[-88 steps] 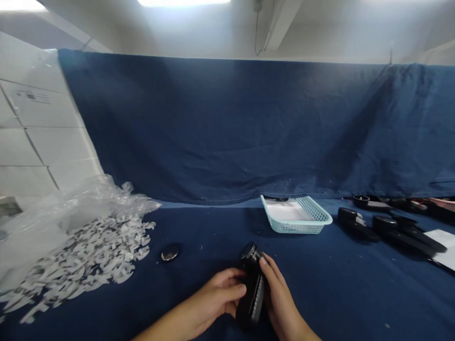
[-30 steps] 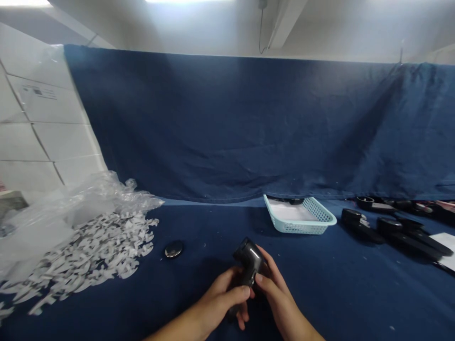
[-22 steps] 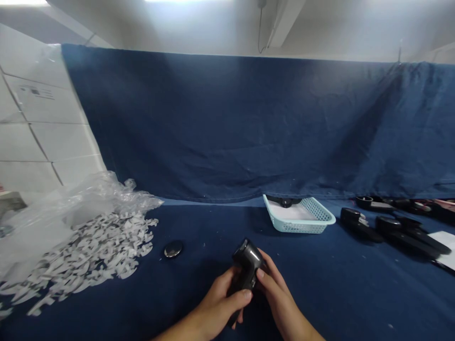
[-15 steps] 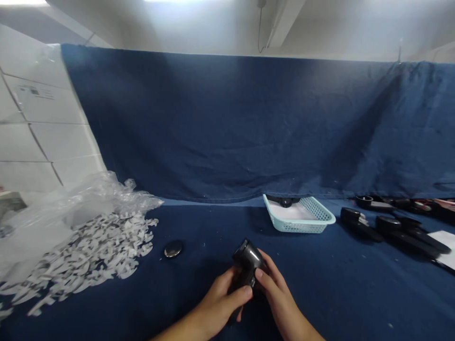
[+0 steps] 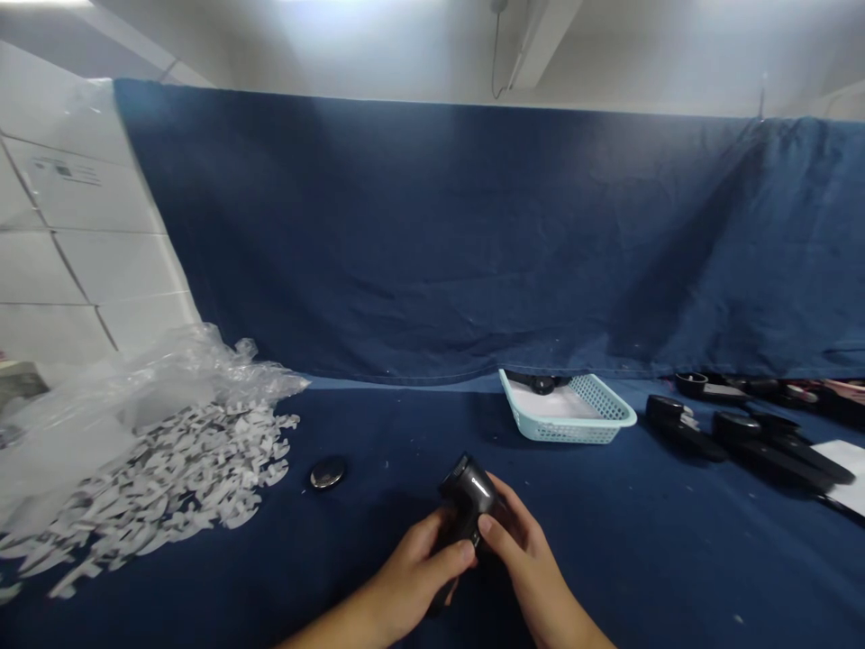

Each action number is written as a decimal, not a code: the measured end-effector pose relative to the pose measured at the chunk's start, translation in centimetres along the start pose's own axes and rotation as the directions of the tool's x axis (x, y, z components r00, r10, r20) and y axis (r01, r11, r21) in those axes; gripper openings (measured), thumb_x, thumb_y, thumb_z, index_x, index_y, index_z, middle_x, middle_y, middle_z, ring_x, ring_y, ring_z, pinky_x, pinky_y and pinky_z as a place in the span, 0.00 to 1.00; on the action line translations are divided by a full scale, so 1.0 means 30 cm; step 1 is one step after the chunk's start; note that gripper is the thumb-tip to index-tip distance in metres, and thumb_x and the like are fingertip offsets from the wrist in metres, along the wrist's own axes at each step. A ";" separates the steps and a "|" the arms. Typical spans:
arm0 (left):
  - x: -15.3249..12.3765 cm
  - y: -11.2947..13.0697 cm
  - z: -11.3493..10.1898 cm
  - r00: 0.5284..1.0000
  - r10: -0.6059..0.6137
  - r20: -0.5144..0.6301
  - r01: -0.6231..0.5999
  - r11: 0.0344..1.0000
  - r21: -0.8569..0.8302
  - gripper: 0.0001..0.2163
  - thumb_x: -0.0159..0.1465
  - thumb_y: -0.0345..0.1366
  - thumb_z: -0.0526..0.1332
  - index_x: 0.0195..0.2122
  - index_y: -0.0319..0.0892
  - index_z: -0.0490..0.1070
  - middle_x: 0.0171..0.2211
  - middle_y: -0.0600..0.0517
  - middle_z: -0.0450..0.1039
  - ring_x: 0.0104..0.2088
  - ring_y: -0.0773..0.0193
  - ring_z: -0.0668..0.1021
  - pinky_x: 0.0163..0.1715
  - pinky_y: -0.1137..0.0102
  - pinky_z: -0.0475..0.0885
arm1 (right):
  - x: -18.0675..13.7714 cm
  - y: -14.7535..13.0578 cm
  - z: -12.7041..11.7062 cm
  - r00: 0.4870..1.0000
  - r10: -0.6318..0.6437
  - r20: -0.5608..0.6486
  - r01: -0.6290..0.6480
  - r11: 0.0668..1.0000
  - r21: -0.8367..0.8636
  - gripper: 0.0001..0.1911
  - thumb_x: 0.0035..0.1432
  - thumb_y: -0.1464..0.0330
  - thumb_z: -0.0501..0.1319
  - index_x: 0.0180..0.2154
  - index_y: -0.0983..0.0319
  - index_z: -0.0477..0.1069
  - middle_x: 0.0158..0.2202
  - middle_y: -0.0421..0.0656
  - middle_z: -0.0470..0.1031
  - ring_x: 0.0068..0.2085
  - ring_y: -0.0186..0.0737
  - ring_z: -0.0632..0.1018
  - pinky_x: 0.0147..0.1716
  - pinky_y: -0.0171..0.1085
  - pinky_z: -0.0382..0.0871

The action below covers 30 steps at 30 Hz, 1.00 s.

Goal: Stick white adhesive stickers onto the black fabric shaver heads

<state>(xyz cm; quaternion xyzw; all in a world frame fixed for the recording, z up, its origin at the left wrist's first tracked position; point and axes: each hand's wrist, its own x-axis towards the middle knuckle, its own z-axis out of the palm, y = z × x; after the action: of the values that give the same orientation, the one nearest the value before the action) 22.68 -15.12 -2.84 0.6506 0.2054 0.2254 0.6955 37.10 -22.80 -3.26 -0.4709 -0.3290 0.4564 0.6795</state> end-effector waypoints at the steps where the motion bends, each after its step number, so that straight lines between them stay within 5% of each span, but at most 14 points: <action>1: -0.001 0.001 0.001 1.000 -0.001 -0.001 0.001 1.000 -0.002 0.29 0.59 0.51 0.65 0.56 0.39 0.67 0.31 0.51 0.71 0.32 0.62 0.72 0.34 0.69 0.68 | 0.001 0.000 0.000 1.000 -0.006 0.003 0.006 1.000 -0.001 0.28 0.51 0.55 0.69 0.53 0.54 0.71 0.53 0.45 0.76 0.58 0.52 0.71 0.59 0.49 0.59; 14: -0.005 0.020 -0.007 0.997 0.065 0.044 -0.065 0.998 0.004 0.28 0.60 0.49 0.64 0.58 0.40 0.66 0.42 0.46 0.73 0.43 0.55 0.73 0.43 0.65 0.67 | -0.009 -0.029 0.026 0.999 -0.047 -0.018 0.047 0.998 -0.032 0.32 0.46 0.56 0.72 0.52 0.56 0.72 0.50 0.47 0.77 0.55 0.53 0.73 0.56 0.49 0.64; 20: -0.002 0.015 -0.003 1.000 -0.019 0.000 0.019 1.000 -0.007 0.29 0.61 0.50 0.64 0.58 0.39 0.65 0.33 0.50 0.72 0.28 0.66 0.72 0.30 0.71 0.67 | -0.014 -0.020 0.031 0.999 0.011 -0.045 -0.009 0.999 0.040 0.30 0.48 0.55 0.70 0.52 0.54 0.71 0.47 0.44 0.79 0.49 0.50 0.76 0.52 0.47 0.67; 25: -0.002 0.005 -0.009 0.996 -0.085 -0.001 0.085 0.994 -0.061 0.27 0.60 0.52 0.63 0.52 0.37 0.66 0.36 0.48 0.72 0.22 0.71 0.69 0.18 0.76 0.62 | -0.007 -0.013 0.026 0.998 0.055 0.003 -0.055 0.988 0.145 0.28 0.51 0.57 0.69 0.53 0.55 0.70 0.44 0.44 0.79 0.42 0.46 0.77 0.45 0.44 0.69; 30: 0.006 0.000 -0.023 0.990 -0.141 0.016 0.141 0.969 -0.202 0.27 0.59 0.53 0.64 0.51 0.37 0.66 0.35 0.48 0.72 0.22 0.71 0.71 0.20 0.75 0.67 | 0.002 -0.004 0.023 0.999 0.021 0.046 -0.029 0.982 0.188 0.28 0.57 0.57 0.63 0.58 0.58 0.65 0.43 0.45 0.78 0.38 0.46 0.77 0.43 0.47 0.69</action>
<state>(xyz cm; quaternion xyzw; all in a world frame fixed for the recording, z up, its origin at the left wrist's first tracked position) 22.41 -14.46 -2.88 0.5601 0.2265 0.1946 0.7727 36.55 -22.52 -2.92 -0.3983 -0.2930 0.5043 0.7080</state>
